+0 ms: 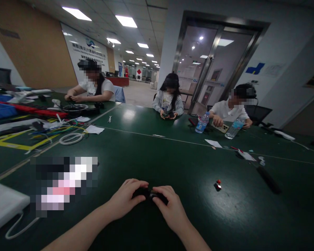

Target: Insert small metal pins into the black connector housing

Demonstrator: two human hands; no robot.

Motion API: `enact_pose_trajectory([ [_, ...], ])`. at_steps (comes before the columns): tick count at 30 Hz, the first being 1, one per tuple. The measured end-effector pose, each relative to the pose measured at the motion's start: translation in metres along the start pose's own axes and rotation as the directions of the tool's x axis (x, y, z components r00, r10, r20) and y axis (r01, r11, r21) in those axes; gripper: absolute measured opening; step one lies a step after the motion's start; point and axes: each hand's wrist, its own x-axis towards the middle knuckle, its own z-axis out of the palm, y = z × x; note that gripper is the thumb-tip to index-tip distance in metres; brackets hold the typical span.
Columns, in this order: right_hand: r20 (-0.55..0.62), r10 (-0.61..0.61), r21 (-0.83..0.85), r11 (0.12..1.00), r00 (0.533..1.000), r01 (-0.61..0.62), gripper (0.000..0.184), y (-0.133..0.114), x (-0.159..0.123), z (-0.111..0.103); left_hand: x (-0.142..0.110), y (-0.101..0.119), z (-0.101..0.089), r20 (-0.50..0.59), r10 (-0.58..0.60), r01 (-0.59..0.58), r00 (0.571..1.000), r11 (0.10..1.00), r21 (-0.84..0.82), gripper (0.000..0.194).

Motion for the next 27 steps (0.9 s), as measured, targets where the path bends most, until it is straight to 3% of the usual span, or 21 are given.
enact_pose_trajectory([
  [17,-0.118,0.153,0.270,0.956,0.981,-0.117,0.028,0.001,0.003,-0.007,-0.002,-0.007,0.001,0.003,0.006,-0.006,1.000,1.000,0.014,0.038],
  [27,-0.260,0.291,0.602,0.794,0.921,-0.081,0.043,0.024,0.009,-0.002,-0.002,-0.005,0.002,-0.030,0.002,-0.002,1.000,1.000,0.010,0.037],
])
